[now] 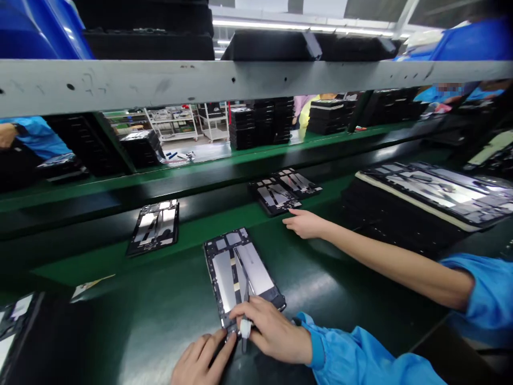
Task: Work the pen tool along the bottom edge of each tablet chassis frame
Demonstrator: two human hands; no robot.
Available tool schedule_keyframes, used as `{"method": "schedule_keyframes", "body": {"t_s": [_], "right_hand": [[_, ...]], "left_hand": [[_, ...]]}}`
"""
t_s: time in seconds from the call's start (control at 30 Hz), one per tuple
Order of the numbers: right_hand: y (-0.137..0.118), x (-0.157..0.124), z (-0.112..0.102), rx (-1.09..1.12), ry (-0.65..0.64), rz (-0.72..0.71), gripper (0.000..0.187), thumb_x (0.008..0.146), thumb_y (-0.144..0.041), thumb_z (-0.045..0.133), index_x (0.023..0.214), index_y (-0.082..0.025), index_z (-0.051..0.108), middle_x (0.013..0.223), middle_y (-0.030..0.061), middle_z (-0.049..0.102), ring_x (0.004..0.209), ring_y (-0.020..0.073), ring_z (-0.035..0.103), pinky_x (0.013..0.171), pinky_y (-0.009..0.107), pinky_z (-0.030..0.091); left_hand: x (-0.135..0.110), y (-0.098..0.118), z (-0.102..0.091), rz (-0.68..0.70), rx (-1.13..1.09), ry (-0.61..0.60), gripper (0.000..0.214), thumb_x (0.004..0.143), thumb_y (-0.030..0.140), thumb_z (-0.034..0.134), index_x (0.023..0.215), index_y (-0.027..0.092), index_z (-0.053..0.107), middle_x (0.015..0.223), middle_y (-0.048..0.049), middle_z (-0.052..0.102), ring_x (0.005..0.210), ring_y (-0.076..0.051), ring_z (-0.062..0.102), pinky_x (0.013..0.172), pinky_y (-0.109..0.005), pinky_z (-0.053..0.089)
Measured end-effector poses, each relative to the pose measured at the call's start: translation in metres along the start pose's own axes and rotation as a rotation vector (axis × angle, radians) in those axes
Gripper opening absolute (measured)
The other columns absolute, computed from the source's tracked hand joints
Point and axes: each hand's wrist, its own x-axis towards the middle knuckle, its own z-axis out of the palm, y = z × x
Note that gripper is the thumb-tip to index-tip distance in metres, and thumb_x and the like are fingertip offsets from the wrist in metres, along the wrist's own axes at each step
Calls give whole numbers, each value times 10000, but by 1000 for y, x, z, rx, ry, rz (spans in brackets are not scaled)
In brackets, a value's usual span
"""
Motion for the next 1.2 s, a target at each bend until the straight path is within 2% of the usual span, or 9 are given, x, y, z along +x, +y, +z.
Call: {"method": "schedule_keyframes", "body": {"t_s": [0.17,0.3,0.5,0.6,0.67,0.77,0.87,1.03,1.2], "right_hand": [[1,-6,2,64,2,46,448,807,36,533,1186,-200,570,1036,64,640,980,220,576,893,322,458],[4,-9,5,96,15,54,402,843,13,531,1173,-215,558,998,53,641,965,222,587,865,329,467],[7,-5,9,127,39,49,392,836,7,514,1151,-220,568,937,37,665,921,217,624,836,327,488],[5,-6,3,158,62,59,266,887,-77,540,1102,-218,610,931,43,698,907,220,651,821,325,503],[3,-11,-5,235,73,79,142,954,-184,533,1041,-214,641,838,33,707,800,200,671,759,301,522],[2,-24,-15,344,108,141,242,1019,-319,469,1139,-220,654,715,7,648,597,143,626,608,245,535],[3,-34,-13,389,122,202,334,1022,-398,448,1264,-243,618,851,31,616,545,110,581,500,220,540],[4,-35,2,415,121,294,227,987,-391,509,1068,-213,626,786,17,633,504,113,570,478,229,549],[7,-34,0,313,109,215,207,986,-341,505,973,-205,661,793,37,657,500,118,572,475,230,503]], "left_hand": [[4,12,-4,-139,-125,43,289,1038,223,389,1197,157,621,1045,-65,674,879,-156,591,751,-256,480],[1,11,-7,-101,-135,-82,352,1049,191,305,1238,196,602,1130,-64,652,920,-171,574,743,-287,481],[3,10,-8,-95,-128,-125,353,1043,170,309,1299,207,551,1128,-65,637,876,-168,559,692,-290,464],[6,13,-7,-83,-89,-173,380,1045,167,264,1300,195,544,1100,-74,635,838,-170,559,665,-291,452],[7,17,-7,-110,-78,-191,384,1041,157,256,1297,182,541,1107,-86,626,857,-177,563,683,-297,458],[7,22,-7,-151,-81,-205,378,1030,138,266,1295,169,534,1131,-106,606,907,-196,564,719,-317,477],[7,24,-6,-166,-88,-225,372,1025,133,276,1293,164,532,1142,-116,595,931,-203,560,734,-327,489],[7,24,-7,-158,-97,-224,367,1025,139,277,1294,156,527,1138,-120,591,914,-201,561,717,-327,497],[7,24,-6,-162,-113,-224,352,1017,135,311,1301,153,518,1141,-123,583,906,-205,563,713,-329,500]]}}
